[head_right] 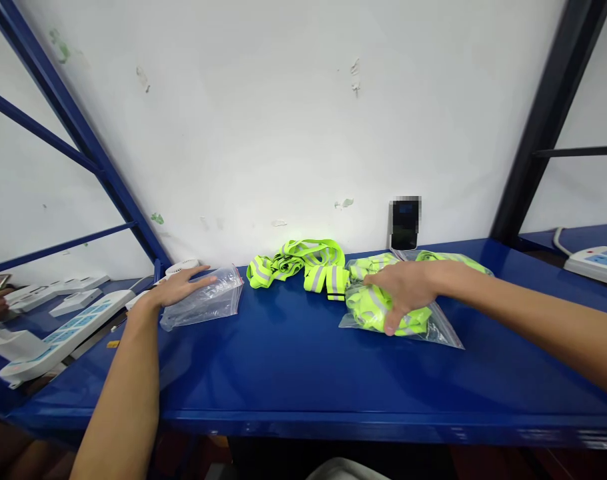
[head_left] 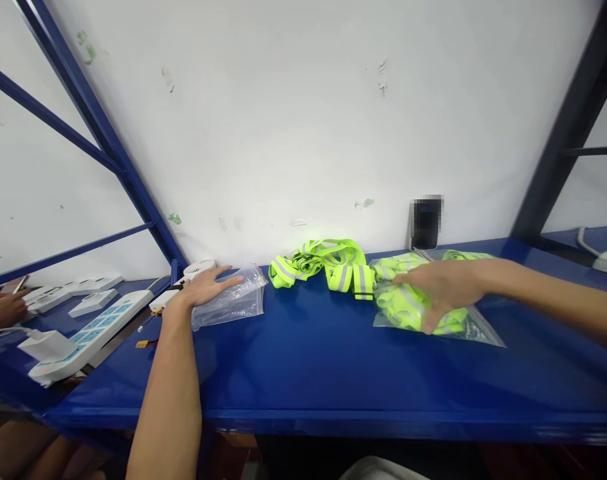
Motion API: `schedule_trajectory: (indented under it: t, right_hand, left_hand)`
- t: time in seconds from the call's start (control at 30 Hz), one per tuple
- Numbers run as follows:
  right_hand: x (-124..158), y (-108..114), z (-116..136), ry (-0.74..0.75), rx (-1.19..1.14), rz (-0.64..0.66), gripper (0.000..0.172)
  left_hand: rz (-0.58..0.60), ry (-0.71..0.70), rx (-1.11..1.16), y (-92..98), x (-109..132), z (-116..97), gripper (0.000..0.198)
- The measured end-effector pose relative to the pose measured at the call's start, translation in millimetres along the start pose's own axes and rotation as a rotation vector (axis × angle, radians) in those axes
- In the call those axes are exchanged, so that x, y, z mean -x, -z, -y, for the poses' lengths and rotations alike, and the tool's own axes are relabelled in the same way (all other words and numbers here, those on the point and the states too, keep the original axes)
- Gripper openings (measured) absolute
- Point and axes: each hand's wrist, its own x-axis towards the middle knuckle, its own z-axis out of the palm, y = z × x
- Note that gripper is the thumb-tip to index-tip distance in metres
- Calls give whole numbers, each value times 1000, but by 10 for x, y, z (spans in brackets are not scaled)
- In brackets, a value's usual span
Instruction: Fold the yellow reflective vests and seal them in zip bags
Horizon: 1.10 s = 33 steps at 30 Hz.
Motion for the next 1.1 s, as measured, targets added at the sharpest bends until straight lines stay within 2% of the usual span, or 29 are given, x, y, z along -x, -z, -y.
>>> schedule_trajectory:
  t: [0.1,0.17,0.23,0.3,0.37,0.43,0.53,0.63,0.77,0.83,0.93,1.0,1.1]
  right_hand:
    - [42,-124,173,114,35,-156,86]
    - [75,-173,323,199,19,-197,86]
    - [92,-202,488,264,10,-193,88]
    - [63,-229,637,307,5,-201,89]
    - [-33,-270,735,355,-11,-239,87]
    - [-189,-335,759,384,-50,-291,84]
    - [-452,-486,688,314,-145,-392,80]
    - [-618,-676,591,280,-241,-523,72]
    - [-622,-864,548,354,-266,-658,68]
    - [-580,-909,561,460,-188,-741,60]
    - [-519,-942,627,638,-66,-820,43]
    - [-488,-950,701,700,-50,-788,42]
    - [-459,-916,807,643,-127,-704,52]
  left_hand:
    - [-183,125,6,54,-33,-57,75]
    - [-292,180,23,71,-59,-105,70]
    - [-308,186,7,22,-93,-173,66]
    - [-235,158,-47,-122,-136,-247,65]
    - [-100,122,-103,-352,-177,-301,67]
    - [78,78,-122,-614,-203,-316,66]
    - [195,49,-106,-906,-209,-260,65]
    - [240,11,-86,-967,-203,-146,65]
    - [243,-26,-63,-843,-212,16,71]
    - [183,-39,-104,-776,-209,54,70]
    - [14,-100,-179,-684,-168,-21,57]
    - [-137,-148,-165,-617,-118,-165,47]
    - [-385,-220,-44,-519,-18,-445,42]
